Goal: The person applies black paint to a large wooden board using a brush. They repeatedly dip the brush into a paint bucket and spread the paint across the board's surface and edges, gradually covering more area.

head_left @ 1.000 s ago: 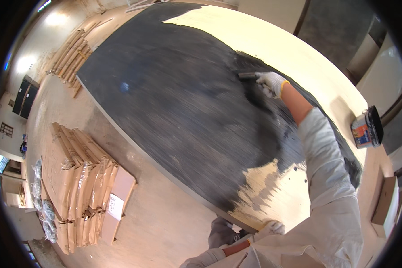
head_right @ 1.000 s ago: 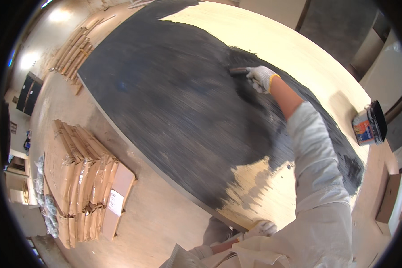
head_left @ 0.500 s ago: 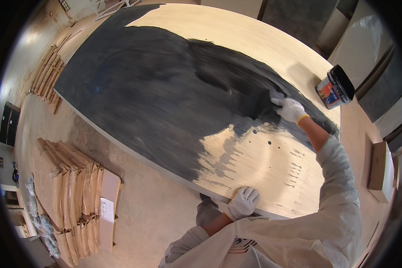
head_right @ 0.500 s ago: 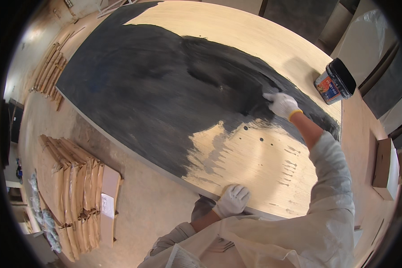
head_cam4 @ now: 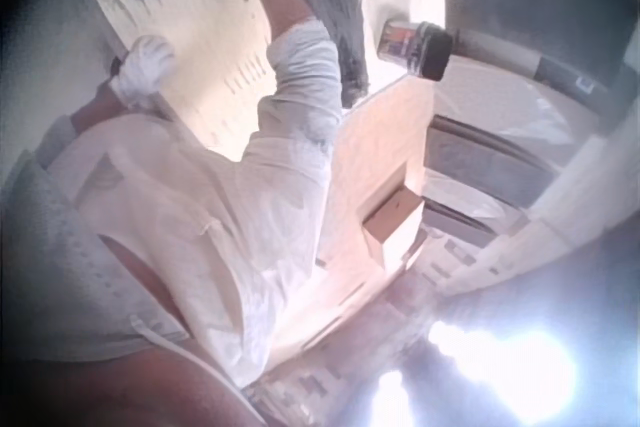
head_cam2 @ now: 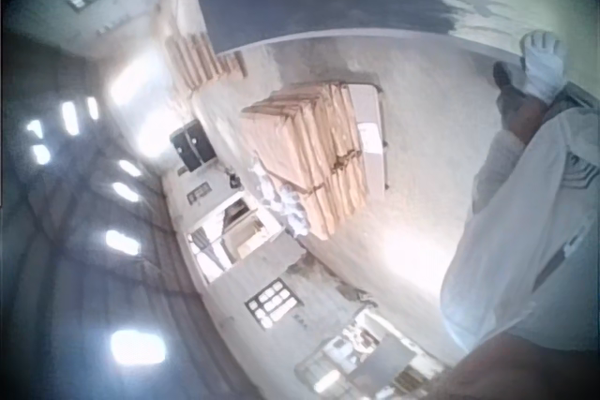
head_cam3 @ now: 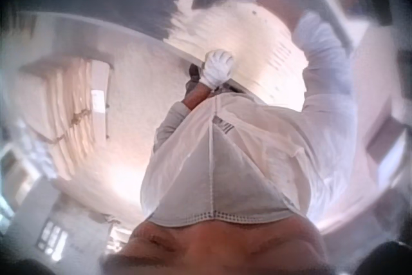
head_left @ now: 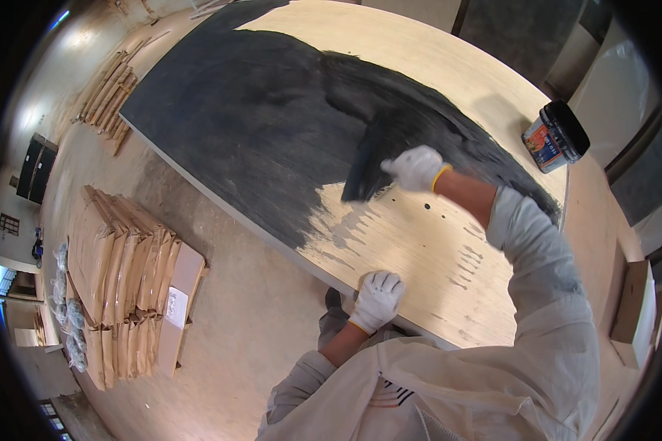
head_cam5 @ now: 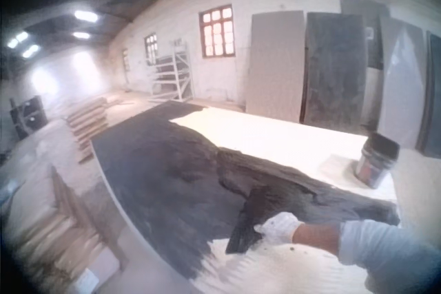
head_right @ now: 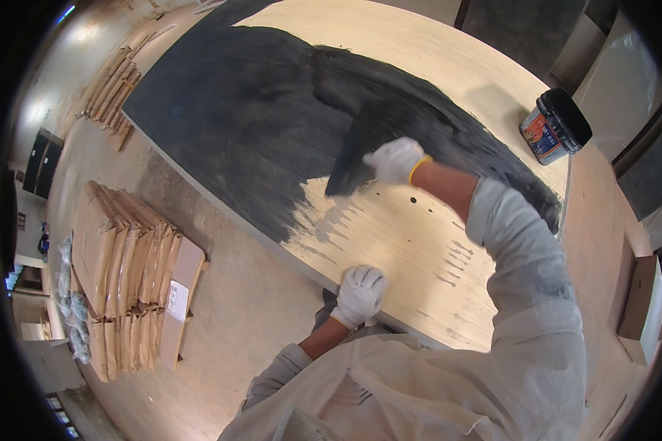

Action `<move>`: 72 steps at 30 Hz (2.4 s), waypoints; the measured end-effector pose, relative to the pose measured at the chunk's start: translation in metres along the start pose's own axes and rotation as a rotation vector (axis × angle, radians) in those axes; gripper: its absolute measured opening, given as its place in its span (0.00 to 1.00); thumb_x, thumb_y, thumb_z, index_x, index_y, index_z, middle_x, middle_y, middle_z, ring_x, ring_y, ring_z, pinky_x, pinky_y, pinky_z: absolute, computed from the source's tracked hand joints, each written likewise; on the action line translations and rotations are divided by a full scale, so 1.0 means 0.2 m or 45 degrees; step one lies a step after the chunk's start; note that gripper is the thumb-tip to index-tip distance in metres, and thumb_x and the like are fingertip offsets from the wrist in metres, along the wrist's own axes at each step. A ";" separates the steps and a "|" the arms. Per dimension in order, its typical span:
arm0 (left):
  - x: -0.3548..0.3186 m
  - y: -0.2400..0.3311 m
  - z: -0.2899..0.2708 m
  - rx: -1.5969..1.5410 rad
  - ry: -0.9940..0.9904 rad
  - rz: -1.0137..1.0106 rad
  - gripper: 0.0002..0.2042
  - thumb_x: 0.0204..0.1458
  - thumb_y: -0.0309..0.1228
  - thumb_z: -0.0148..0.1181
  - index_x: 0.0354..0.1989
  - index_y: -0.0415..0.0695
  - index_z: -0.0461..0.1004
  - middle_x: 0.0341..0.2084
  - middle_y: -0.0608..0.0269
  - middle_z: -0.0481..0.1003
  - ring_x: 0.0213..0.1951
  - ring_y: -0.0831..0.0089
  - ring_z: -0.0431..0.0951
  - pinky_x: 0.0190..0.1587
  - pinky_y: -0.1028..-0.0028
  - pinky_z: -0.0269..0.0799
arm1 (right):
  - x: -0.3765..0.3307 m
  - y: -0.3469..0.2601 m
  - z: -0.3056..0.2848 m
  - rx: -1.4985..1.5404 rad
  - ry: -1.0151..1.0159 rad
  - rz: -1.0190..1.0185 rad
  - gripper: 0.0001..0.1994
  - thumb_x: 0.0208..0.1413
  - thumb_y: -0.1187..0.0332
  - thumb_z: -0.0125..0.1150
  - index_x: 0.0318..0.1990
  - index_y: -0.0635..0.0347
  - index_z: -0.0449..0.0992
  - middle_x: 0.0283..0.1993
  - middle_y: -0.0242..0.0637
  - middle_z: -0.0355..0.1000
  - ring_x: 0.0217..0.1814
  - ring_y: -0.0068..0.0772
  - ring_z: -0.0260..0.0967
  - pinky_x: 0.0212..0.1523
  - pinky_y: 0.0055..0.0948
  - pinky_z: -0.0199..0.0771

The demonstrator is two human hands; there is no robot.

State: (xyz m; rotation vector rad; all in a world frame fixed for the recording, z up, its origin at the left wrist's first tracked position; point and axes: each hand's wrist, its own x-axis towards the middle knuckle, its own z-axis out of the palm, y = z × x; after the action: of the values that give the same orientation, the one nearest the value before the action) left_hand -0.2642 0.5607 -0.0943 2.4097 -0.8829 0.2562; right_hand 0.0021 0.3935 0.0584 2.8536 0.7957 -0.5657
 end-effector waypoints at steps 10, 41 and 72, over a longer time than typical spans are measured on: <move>-0.03 0.05 0.12 0.202 0.101 -0.098 0.13 0.48 0.31 0.65 0.44 0.53 0.77 0.46 0.65 0.74 0.51 0.58 0.74 0.58 0.54 0.65 | -0.24 -0.48 0.35 0.203 0.189 0.102 0.18 0.60 0.66 0.58 0.53 0.67 0.84 0.48 0.56 0.86 0.51 0.57 0.86 0.51 0.53 0.85; 0.06 0.40 0.27 0.246 0.120 -0.201 0.16 0.48 0.26 0.64 0.47 0.45 0.76 0.51 0.52 0.74 0.59 0.42 0.69 0.66 0.41 0.62 | -0.63 1.22 0.67 0.668 0.134 1.200 0.18 0.65 0.66 0.58 0.58 0.57 0.87 0.62 0.46 0.83 0.64 0.52 0.82 0.53 0.56 0.85; 0.00 0.36 0.25 0.274 0.087 -0.181 0.15 0.50 0.29 0.60 0.47 0.40 0.75 0.48 0.45 0.74 0.55 0.38 0.71 0.64 0.37 0.66 | -0.57 1.36 0.94 2.643 0.646 1.063 0.21 0.69 0.70 0.56 0.67 0.42 0.80 0.28 0.33 0.75 0.19 0.36 0.68 0.18 0.45 0.69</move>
State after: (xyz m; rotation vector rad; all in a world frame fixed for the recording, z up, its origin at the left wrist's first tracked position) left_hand -0.3112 0.4865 -0.1038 2.6306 -0.6798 0.3946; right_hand -0.0065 0.0667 -0.0661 4.0765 -2.5013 -0.5980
